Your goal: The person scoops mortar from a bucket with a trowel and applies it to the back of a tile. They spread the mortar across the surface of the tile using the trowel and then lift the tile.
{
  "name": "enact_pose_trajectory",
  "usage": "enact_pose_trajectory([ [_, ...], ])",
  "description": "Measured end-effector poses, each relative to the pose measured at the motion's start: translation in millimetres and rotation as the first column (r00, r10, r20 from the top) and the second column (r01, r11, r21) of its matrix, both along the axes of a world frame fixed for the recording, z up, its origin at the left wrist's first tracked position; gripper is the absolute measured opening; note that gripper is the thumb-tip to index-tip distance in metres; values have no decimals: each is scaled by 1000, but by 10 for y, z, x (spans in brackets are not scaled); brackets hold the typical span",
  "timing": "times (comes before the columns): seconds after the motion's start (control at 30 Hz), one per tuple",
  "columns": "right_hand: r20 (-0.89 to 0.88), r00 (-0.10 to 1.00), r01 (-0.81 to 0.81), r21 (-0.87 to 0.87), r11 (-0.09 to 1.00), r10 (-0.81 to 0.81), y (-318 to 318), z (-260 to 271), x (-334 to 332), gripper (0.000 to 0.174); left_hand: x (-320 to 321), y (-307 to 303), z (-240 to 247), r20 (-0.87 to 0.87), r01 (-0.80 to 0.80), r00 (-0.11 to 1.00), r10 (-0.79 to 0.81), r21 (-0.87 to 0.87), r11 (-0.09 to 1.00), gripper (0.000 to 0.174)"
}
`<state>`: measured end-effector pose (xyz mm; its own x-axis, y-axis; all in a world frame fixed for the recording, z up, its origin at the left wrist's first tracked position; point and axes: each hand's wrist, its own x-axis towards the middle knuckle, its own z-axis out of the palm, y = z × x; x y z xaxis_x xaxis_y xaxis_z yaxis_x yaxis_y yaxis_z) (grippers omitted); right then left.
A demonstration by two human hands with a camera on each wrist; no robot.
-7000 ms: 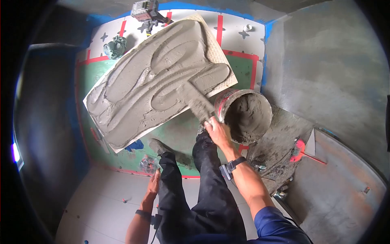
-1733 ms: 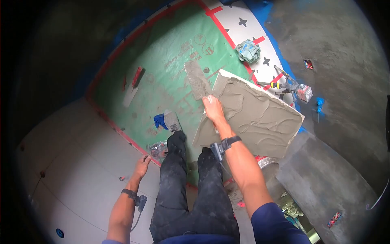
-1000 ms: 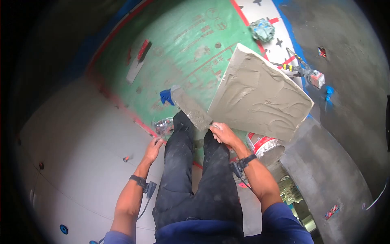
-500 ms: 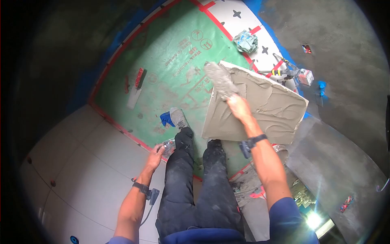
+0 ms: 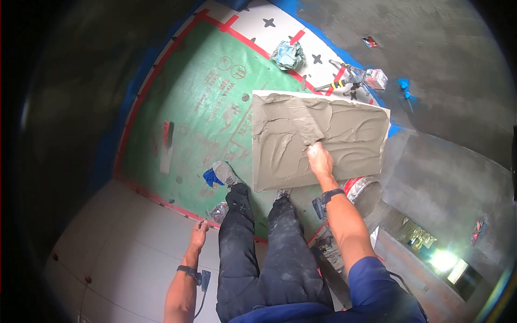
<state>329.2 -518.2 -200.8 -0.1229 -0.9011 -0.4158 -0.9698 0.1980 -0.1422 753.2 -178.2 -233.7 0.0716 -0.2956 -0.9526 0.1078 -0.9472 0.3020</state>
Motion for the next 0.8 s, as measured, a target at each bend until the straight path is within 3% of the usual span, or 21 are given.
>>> enact_pose_trajectory([
  [0.07,280,879,367,117,923,-385,220,-254,-137,35,58,13,-64,4,14,1000,-14,-24,1000,51],
  [0.13,503,492,498,507,704,-711,508,-100,41,37,4,-116,-63,3,27,1000,-27,-59,998,51],
  [0.17,492,569,396,538,744,-659,592,57,44,39,0,-187,8,5,51,999,-51,-23,998,51],
  [0.2,492,564,403,537,741,-663,674,115,-68,39,-9,-227,43,8,75,997,-75,15,997,51],
  [0.23,438,795,277,354,893,-420,691,199,-242,40,-29,-306,49,7,82,997,-82,10,997,51],
  [0.27,308,941,87,187,979,-142,683,264,-442,40,-51,-356,46,4,103,995,-103,-22,994,51],
  [0.33,128,977,159,106,982,-172,548,433,-835,39,-95,-471,46,1,126,992,-127,-56,990,50],
  [0.4,254,903,355,18,935,-348,458,132,-1481,37,-180,-633,104,-3,140,990,-141,-132,981,50],
  [0.43,249,903,357,18,934,-350,288,252,-1502,37,-235,-675,99,-7,141,990,-143,-131,981,50],
  [0.5,509,538,590,341,731,-672,-188,638,-1357,33,-291,-746,91,3,225,974,-226,-69,972,51],
  [0.57,654,326,592,421,687,-682,-458,579,-1096,28,-375,-773,69,-7,260,966,-260,-51,964,51],
  [0.6,677,164,559,536,633,-718,-597,460,-978,27,-429,-796,61,-18,287,958,-287,-34,957,51],
  [0.67,604,162,497,633,593,-781,-865,238,-511,27,-541,-881,106,-9,264,964,-265,-44,964,50],
  [0.8,703,142,273,649,710,-697,-1321,-140,542,27,-667,-1033,278,-20,168,985,-171,-92,981,46],
])
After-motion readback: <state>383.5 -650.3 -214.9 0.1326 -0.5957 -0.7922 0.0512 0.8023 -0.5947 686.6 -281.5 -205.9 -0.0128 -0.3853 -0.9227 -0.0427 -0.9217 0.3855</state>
